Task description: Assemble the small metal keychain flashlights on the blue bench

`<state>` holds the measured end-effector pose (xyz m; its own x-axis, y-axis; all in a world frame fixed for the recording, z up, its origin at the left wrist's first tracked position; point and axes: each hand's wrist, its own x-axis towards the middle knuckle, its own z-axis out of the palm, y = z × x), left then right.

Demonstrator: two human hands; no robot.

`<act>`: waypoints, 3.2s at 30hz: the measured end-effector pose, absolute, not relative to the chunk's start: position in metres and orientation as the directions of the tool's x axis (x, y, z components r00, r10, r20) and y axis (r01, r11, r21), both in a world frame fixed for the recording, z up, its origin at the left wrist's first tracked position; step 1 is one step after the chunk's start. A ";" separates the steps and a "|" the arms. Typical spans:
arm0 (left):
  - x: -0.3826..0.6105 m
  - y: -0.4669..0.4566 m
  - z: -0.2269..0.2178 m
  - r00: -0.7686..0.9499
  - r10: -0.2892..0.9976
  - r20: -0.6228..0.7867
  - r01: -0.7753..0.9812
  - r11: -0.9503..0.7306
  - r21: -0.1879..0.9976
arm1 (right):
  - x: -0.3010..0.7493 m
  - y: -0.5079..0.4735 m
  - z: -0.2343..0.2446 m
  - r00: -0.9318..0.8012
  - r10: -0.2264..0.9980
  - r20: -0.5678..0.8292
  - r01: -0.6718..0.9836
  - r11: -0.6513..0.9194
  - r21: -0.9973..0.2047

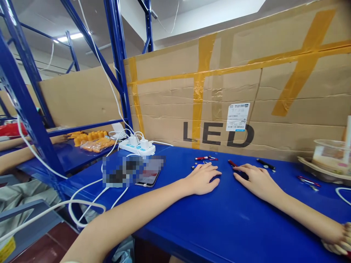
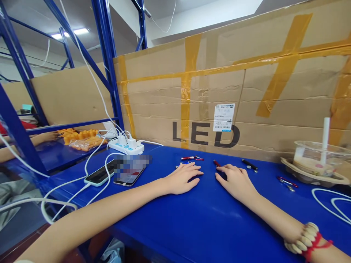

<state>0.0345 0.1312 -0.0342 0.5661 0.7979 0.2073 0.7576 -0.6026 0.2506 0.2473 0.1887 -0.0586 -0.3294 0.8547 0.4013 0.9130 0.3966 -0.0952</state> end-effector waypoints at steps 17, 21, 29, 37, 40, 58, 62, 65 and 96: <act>0.048 0.126 -0.036 0.784 0.508 0.355 0.616 -0.705 -0.352 | 0.240 0.177 -0.052 -0.398 0.787 0.472 0.869 0.488 -0.080; 0.060 0.132 -0.043 0.740 0.550 0.388 0.671 -0.564 -0.481 | 0.241 0.177 -0.053 -0.417 0.778 0.469 0.873 0.487 -0.032; 0.094 0.168 -0.043 0.644 0.640 0.420 0.764 -0.510 -0.394 | 0.258 0.188 -0.049 -0.443 0.806 0.393 0.858 0.508 -0.074; 0.093 0.190 -0.043 0.492 0.689 0.532 0.833 -0.551 -0.056 | 0.250 0.182 -0.040 -0.312 0.879 0.361 0.887 0.405 -0.220; 0.093 0.192 -0.046 0.450 0.719 0.530 0.833 -0.552 0.041 | 0.248 0.183 -0.037 -0.249 0.901 0.355 0.887 0.359 -0.289; 0.094 0.194 -0.043 0.524 0.702 0.482 0.752 -0.647 0.126 | 0.255 0.171 -0.040 -0.542 0.436 0.718 0.590 0.806 -0.044; 0.096 0.193 -0.043 0.468 0.712 0.523 0.751 -0.633 0.190 | 0.278 0.183 -0.039 -0.499 0.544 0.674 0.700 0.712 -0.056; 0.097 0.190 -0.040 0.475 0.723 0.502 0.756 -0.627 0.187 | 0.285 0.190 -0.040 -0.400 0.687 0.607 0.810 0.575 -0.118; 0.095 0.181 -0.032 0.511 0.777 0.368 0.789 -0.594 0.157 | 0.308 0.203 -0.020 0.002 0.816 0.578 0.930 0.211 -0.302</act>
